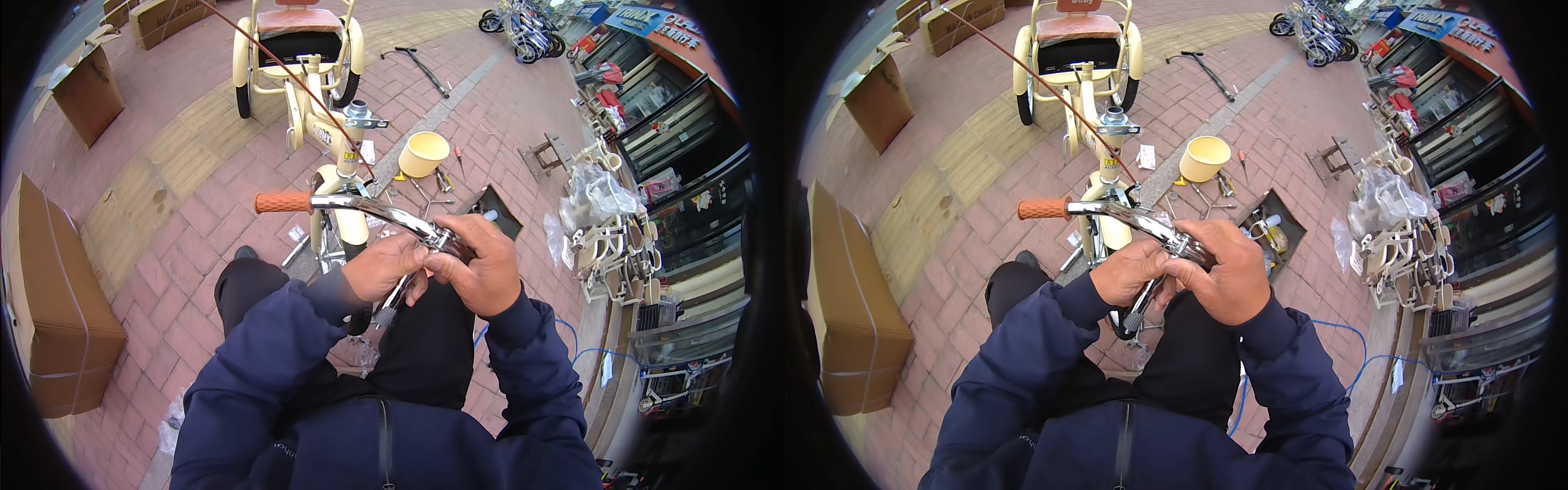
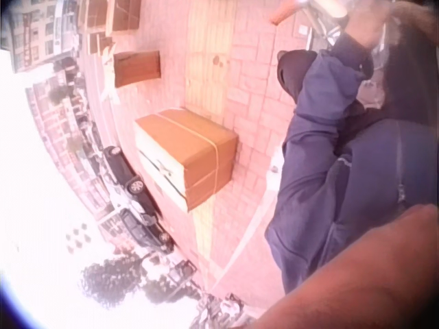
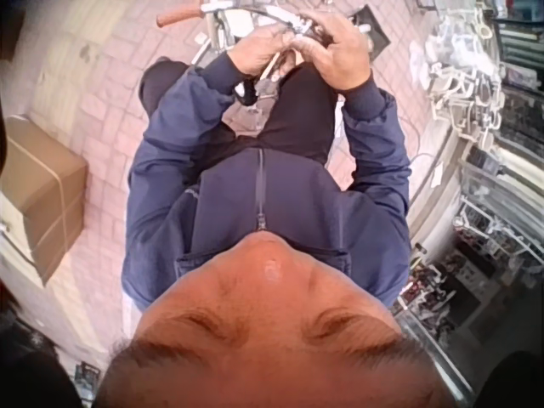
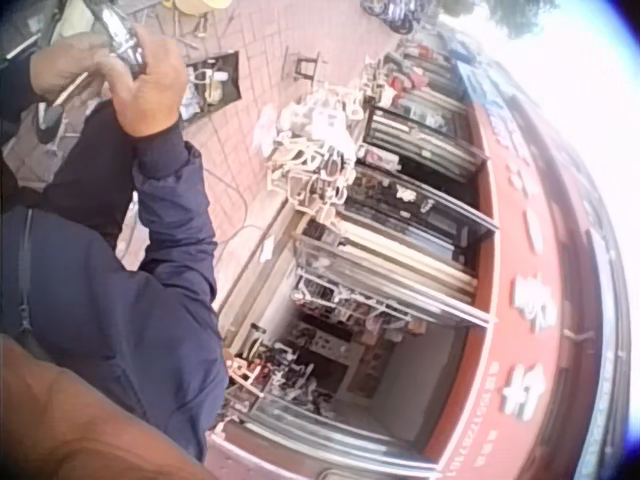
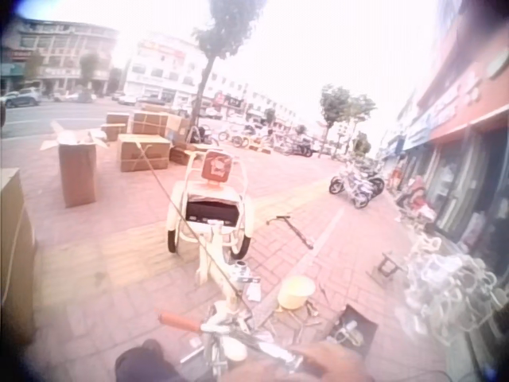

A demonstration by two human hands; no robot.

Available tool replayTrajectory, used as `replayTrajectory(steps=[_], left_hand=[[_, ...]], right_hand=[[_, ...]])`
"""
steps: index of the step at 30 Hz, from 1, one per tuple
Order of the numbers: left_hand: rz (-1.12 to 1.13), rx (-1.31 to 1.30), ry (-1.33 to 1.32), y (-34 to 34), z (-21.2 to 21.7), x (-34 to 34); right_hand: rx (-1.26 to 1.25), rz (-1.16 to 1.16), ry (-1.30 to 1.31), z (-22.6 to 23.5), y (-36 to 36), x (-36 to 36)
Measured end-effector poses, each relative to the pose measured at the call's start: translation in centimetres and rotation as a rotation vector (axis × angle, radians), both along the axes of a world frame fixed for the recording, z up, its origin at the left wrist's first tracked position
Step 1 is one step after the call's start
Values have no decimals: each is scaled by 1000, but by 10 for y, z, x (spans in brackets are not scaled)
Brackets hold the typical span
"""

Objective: The person assembles the handlebar of a cream-colored tricycle. They insert the handlebar into the stem, tighten the clamp with a wrench, and adjust the position to ensure it is secure.

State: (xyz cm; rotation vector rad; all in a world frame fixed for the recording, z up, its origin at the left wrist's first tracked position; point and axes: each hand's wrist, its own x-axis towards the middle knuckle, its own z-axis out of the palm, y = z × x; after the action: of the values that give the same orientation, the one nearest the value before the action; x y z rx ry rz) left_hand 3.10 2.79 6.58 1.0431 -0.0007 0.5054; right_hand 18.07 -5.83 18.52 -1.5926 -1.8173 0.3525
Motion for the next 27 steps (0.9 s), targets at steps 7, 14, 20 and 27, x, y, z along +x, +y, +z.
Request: replayTrajectory(steps=[7, 14, 20, 27], left_hand=[[-359, -173, 102, -16, -1, -3], [-158, 66, 318, -19, -5, 2], [-73, 152, 349, -22, -6, 3], [-41, 171, 339, -15, -2, 2]], right_hand=[[147, 47, -89, 20, 0, 13], [-163, 24, 268, 28, -2, 20], [-454, -115, 123, 30, 14, 24], [-423, -102, -20, 47, 22, 12]])
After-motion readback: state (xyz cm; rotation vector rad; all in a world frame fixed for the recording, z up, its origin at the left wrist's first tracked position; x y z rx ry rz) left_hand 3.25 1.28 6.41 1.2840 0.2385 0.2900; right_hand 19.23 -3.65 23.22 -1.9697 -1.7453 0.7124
